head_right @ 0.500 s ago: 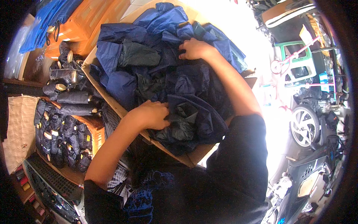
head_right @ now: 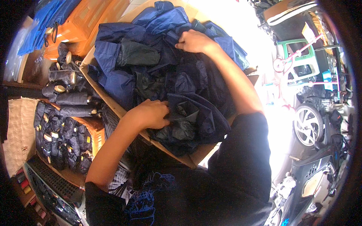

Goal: The person sits on the floor and folds dark blue garments from a cardboard box. They fold each item by hand and place the folded pieces into a nearby orange basket.

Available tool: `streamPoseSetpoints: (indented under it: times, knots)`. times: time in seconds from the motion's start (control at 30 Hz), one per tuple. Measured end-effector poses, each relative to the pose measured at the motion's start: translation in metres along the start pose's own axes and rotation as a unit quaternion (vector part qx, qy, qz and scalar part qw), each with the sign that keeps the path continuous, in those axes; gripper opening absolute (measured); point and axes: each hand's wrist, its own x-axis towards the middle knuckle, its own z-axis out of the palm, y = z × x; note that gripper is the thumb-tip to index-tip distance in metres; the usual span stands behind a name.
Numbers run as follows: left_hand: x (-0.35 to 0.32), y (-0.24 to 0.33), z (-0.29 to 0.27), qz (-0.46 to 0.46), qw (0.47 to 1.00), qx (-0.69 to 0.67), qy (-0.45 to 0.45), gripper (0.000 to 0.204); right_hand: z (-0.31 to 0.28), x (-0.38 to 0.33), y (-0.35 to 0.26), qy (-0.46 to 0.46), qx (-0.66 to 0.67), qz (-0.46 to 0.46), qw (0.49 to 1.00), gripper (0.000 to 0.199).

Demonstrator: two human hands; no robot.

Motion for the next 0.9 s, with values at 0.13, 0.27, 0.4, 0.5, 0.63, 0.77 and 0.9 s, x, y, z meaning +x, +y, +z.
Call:
streamPoseSetpoints:
  times: [0.13,0.27,0.4,0.5,0.63,0.77,0.9]
  knots:
    - [-0.001,0.002,-0.006,-0.021,0.999,-0.005,-0.031,0.043,0.004,0.0,-0.012,0.164,-0.018,-0.031,0.986,0.023]
    - [-0.002,0.005,-0.011,-0.025,0.998,-0.007,-0.053,0.045,0.023,0.005,-0.014,0.153,0.054,-0.147,0.976,0.018]
    - [-0.004,0.003,-0.011,-0.037,0.998,-0.008,-0.051,0.044,0.026,0.002,-0.043,-0.113,0.061,-0.076,0.989,0.026]
    - [-0.007,0.004,-0.01,-0.03,0.999,-0.007,-0.031,0.041,0.036,-0.004,-0.043,-0.18,0.025,-0.033,0.983,0.029]
    - [0.001,0.006,-0.007,0.019,1.0,-0.004,0.009,0.038,0.102,-0.002,0.024,-0.399,0.01,-0.181,0.899,0.032]
    - [-0.007,-0.003,-0.002,-0.007,0.999,-0.036,0.022,0.041,0.07,0.004,-0.032,-0.507,0.016,-0.301,0.808,0.03]
    - [-0.015,0.008,-0.017,0.013,0.983,-0.044,0.179,0.039,0.086,-0.003,-0.028,-0.496,0.15,-0.416,0.747,0.029]
